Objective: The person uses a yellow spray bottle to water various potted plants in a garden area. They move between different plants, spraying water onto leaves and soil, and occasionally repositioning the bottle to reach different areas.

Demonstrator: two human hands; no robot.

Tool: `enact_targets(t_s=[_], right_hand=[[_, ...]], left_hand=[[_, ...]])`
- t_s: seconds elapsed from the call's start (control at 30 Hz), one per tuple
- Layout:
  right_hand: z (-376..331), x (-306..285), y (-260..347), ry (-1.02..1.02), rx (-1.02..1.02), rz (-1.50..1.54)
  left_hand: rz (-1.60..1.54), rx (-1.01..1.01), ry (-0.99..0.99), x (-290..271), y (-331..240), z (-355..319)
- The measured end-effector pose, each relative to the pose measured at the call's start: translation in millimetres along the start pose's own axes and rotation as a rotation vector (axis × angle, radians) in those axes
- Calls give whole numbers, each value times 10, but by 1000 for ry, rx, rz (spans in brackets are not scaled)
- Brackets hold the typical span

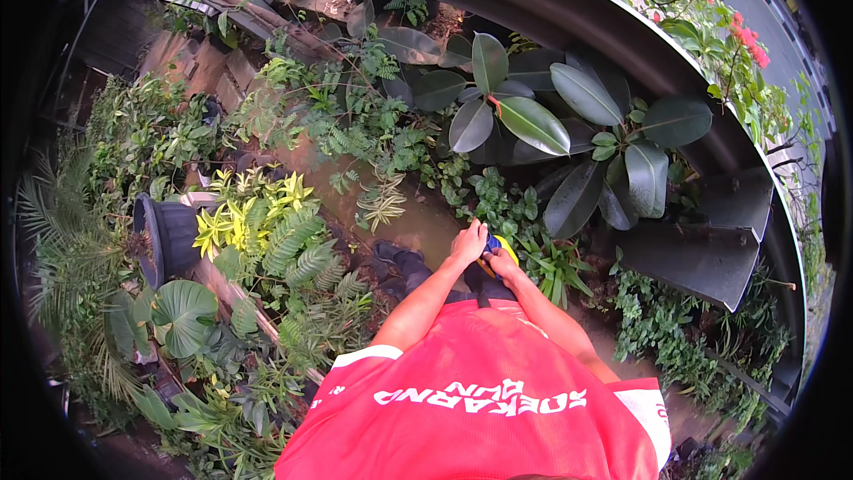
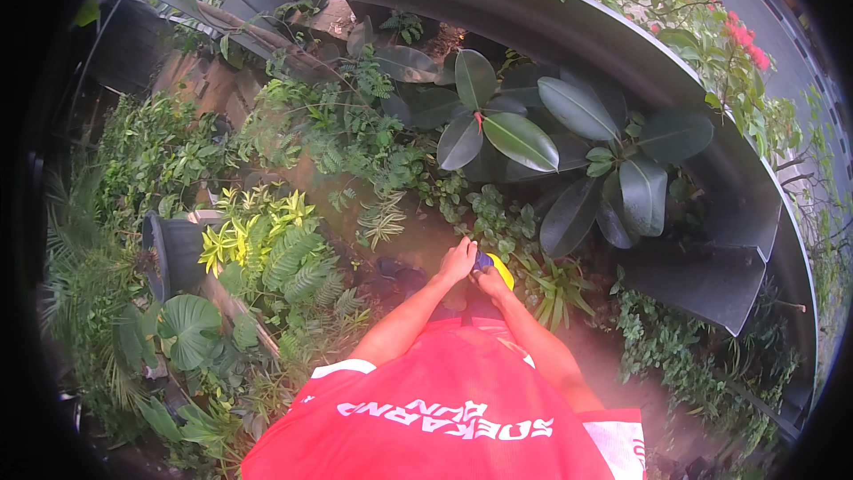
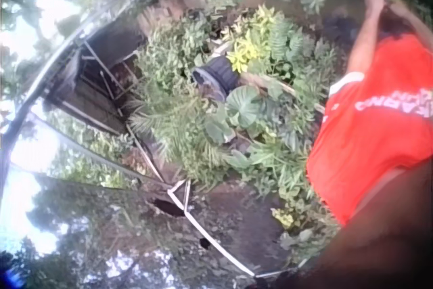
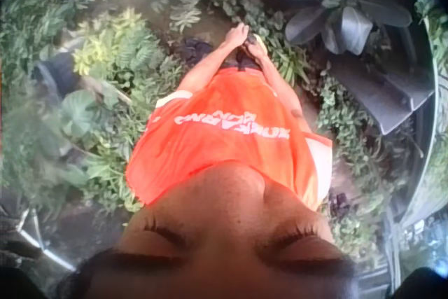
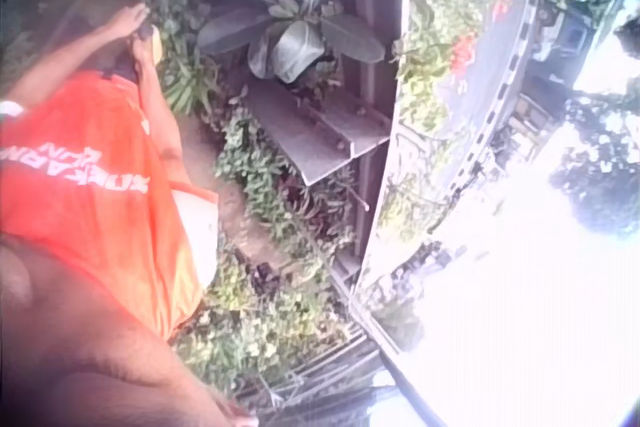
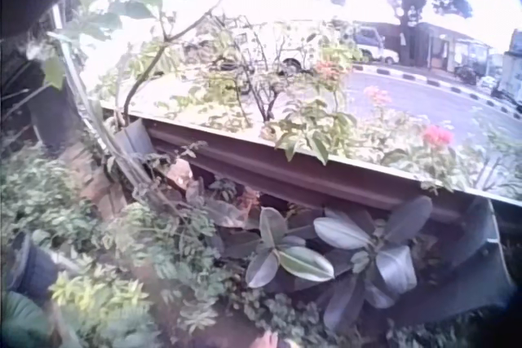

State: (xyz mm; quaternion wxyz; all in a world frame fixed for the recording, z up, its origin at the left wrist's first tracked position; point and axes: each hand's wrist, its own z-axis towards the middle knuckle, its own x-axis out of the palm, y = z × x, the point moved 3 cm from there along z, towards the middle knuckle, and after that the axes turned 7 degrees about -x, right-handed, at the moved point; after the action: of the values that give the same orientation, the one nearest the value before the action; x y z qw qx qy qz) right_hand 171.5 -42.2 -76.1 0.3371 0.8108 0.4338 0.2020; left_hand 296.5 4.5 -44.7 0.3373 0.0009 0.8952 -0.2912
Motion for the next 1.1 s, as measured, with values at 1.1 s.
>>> enact_targets(t_s=[1.1], right_hand=[[16, 225, 100, -11, 38, -4]], left_hand=[[-75, 41, -24, -102, 242, 67]])
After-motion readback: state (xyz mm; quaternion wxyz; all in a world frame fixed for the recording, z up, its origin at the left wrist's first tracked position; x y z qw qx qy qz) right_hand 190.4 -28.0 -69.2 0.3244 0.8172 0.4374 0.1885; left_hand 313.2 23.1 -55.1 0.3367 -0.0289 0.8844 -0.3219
